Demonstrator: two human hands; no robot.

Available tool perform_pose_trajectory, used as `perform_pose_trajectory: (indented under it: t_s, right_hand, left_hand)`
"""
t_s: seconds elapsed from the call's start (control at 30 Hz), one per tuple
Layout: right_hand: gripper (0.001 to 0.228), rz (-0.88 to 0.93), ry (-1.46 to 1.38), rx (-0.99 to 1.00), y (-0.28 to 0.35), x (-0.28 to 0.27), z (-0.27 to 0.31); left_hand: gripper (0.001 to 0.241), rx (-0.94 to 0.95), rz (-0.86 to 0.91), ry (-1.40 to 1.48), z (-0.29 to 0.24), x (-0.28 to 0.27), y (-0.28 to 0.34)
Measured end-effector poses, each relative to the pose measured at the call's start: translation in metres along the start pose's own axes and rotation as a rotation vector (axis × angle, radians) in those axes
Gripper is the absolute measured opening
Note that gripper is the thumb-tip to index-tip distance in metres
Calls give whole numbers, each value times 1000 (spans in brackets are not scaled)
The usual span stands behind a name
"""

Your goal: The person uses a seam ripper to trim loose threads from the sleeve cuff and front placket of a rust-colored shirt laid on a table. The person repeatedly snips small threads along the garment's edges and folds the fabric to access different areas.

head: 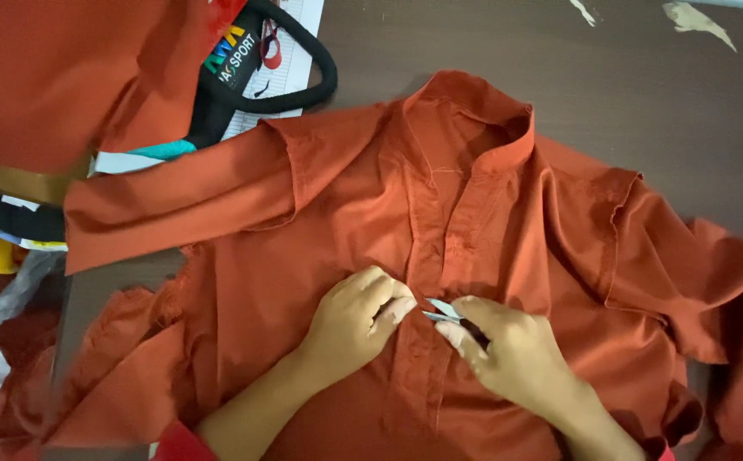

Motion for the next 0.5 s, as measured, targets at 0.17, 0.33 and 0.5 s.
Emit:
perform_pose_trajectory:
  t_s: [0.17, 0.33, 0.5]
  right_hand:
    - [24, -35, 210, 3, 2, 8, 0]
    - [20, -104, 224, -30, 0, 8, 4]
    - [19, -94, 175, 42, -2, 8, -5]
  left_hand:
    - [10, -99, 19, 122, 5, 1, -2]
    - [13, -110, 24, 106, 3, -1, -2]
    - [13, -25, -50, 72, 7, -1, -2]
Point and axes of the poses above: each hand's wrist, its own y-axis away from the middle knuckle, its own x-axis out of the palm, z = x × y, the point moved 4 cm from there along -y, towards the middle knuckle, and after that the axes turned 15 degrees about y, right-handed, at the moved point
